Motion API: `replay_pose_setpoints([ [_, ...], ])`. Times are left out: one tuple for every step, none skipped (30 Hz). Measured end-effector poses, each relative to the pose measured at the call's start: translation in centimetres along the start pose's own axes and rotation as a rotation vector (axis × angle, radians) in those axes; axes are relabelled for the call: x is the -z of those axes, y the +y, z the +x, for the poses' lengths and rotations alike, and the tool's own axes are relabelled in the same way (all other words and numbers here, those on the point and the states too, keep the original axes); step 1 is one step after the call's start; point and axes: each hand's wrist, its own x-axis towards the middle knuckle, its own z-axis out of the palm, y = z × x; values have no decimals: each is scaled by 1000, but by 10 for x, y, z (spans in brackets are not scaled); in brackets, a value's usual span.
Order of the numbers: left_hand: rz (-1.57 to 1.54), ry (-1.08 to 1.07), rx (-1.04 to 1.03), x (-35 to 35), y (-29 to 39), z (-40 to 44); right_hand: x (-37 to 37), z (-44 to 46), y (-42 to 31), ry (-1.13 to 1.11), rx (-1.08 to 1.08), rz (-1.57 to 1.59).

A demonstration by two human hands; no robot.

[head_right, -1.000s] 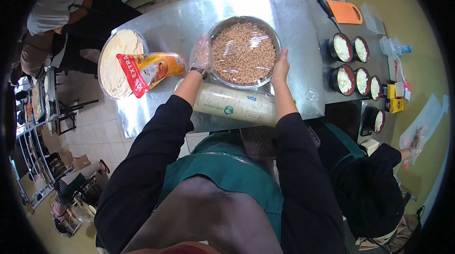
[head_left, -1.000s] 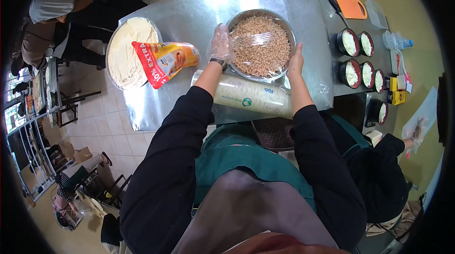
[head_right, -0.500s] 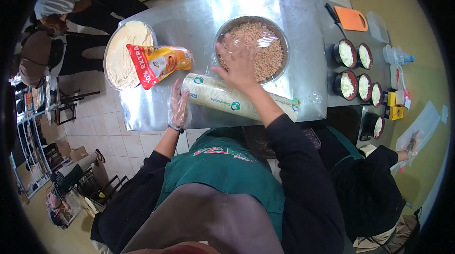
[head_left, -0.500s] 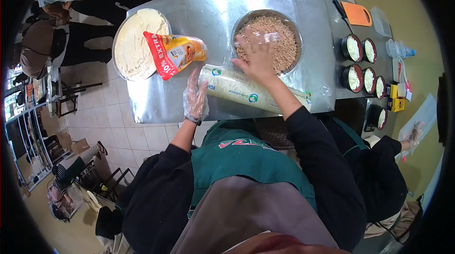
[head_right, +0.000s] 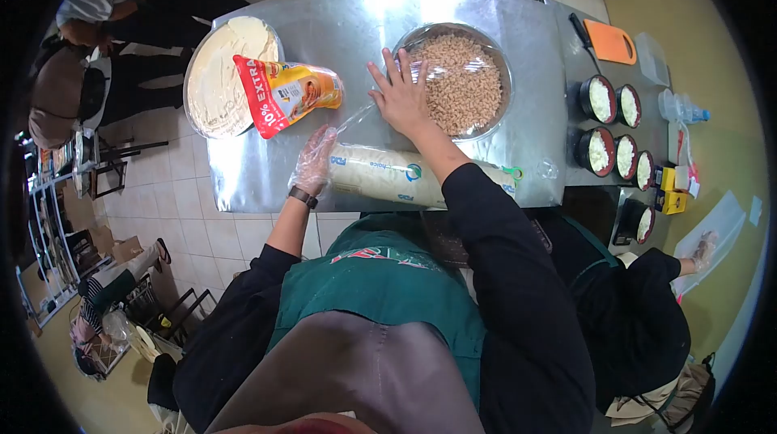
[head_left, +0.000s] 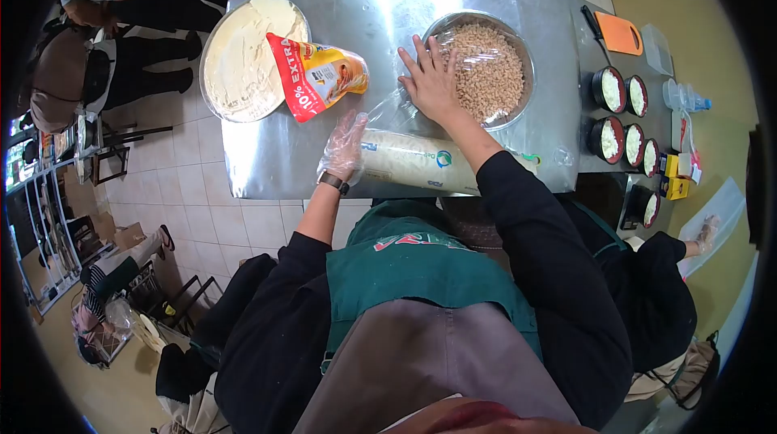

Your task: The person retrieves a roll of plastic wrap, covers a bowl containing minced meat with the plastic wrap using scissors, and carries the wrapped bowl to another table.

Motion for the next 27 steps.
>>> replay_pose_setpoints([
  [-127,-48,73,2,0,0,0,0,0,-2,-2,-3],
  [-254,-97,145,5,1,0,0,0,0,-7,-9,0],
  [-254,-102,143,7,-11,-1,1,0,0,-10,-16,3],
  [-96,-99,-53,9,-29,-6,2,-1,0,-9,-23,0],
  [62,-96,-250,10,-40,-13,5,-2,-2,1,-19,-8],
  [-50,5,-136,6,-30,-30,11,-3,-2,11,-14,-17],
  [-50,-2,-141,2,-18,-44,19,-6,-2,13,-20,-22],
  [-186,22,-76,-2,-3,-57,31,-12,-3,12,-20,5],
  [-321,46,-7,-3,4,-63,39,-19,-3,9,-19,32],
  [-512,22,78,-10,-9,-59,41,-27,2,9,-20,26],
  [-514,17,78,-15,-18,-51,41,-37,8,-22,2,-3],
  [-408,100,-43,-18,-22,-40,41,-43,10,-51,21,-32],
  [-302,182,-163,-21,-26,-33,39,-47,11,-50,13,-36],
  [-208,196,-180,-15,-3,-33,39,-48,13,-44,9,-38],
  [-212,190,-183,-16,2,-30,39,-49,15,-41,6,-39],
  [-280,135,-144,-15,3,-25,37,-48,15,-62,43,-102],
  [-347,81,-108,-12,4,-19,37,-48,15,-63,38,-108],
  [-367,38,-87,-12,-10,-9,38,-47,16,-73,27,-85],
  [-365,29,-90,-13,-24,-5,38,-47,16,-82,13,-60],
  [-362,-5,-47,-10,-18,-5,37,-48,16,-83,3,-62],
  [-358,-38,-2,-5,-6,-8,36,-48,16,-80,3,-68],
  [-261,-77,21,2,7,-9,35,-48,16,-76,5,-74],
  [-257,-82,19,4,5,-5,34,-48,17,-75,-1,-73],
  [-205,-153,35,7,0,2,34,-48,16,-69,-2,-64],
  [-153,-222,51,10,-4,7,33,-48,16,-64,-1,-53],
  [-150,-222,52,13,-8,7,33,-49,16,-64,-3,-50],
  [-55,-171,-167,15,-13,6,32,-49,17,-59,-3,-43],
])
